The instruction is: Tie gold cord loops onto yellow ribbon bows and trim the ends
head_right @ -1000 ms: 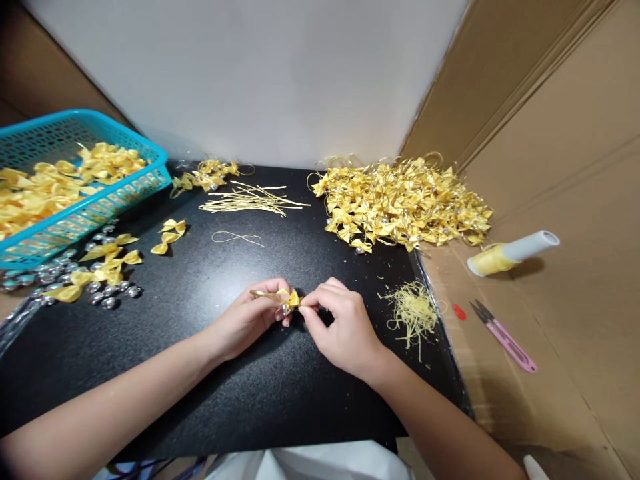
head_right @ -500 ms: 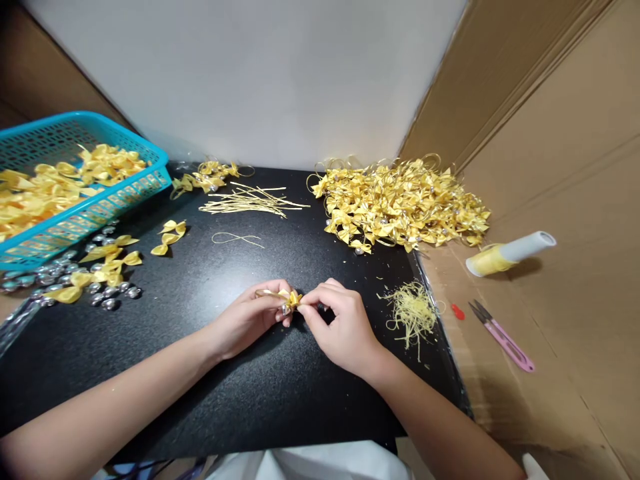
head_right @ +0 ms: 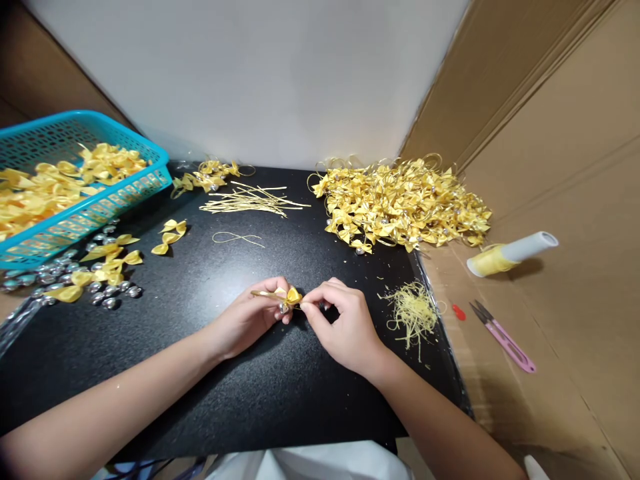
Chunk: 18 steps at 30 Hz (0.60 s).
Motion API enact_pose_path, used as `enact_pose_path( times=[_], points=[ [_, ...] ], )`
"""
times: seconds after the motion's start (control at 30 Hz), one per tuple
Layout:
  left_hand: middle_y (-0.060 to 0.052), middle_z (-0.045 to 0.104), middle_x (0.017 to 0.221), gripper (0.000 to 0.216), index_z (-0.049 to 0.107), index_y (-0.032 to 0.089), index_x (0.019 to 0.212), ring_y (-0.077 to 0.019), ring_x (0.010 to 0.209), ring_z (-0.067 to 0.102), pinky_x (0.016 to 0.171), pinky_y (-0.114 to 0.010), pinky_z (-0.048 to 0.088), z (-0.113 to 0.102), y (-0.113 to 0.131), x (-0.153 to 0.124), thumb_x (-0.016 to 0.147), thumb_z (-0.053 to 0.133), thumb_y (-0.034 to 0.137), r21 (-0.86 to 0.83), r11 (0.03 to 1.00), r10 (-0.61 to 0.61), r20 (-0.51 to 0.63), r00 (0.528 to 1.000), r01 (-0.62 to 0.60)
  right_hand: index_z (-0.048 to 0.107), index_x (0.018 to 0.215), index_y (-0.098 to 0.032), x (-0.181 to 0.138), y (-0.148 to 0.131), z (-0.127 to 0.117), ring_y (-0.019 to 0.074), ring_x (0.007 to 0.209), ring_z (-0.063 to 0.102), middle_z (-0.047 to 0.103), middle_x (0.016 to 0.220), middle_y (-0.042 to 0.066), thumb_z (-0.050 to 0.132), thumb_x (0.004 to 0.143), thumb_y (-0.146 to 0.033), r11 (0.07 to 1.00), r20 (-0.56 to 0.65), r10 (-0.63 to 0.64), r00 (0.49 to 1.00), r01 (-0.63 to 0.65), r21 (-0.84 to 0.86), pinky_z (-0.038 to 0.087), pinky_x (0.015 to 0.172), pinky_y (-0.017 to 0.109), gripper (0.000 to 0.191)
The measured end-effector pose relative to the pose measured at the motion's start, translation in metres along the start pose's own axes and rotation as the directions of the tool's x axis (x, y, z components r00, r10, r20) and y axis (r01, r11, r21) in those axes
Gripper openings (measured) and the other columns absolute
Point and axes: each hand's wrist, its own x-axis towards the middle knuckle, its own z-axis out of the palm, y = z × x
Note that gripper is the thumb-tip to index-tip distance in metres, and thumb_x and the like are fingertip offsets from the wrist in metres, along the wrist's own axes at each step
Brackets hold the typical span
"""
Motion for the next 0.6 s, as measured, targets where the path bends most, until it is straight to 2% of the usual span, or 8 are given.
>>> enact_pose_path(
  times=[0.6],
  points=[
    [0.001,0.058,0.069,0.017,0.055,0.014,0.065,-0.0089,0.060,0.049,0.059,-0.023,0.039,-0.0010,-0.0037,0.0006,0.076,0.067,0.021,0.184,0.983,0.020,-0.029,0.999,-0.015,0.065,0.074,-0.017,0.0011,-0.0027,-0.0028,0.0138,0.065,0.056,0.066,0.067,0.002,0.059,0.083,-0.005,0.993,0.064,-0.090,0.994,0.094,-0.071,0.044,0.062,0.026,0.016]
  ],
)
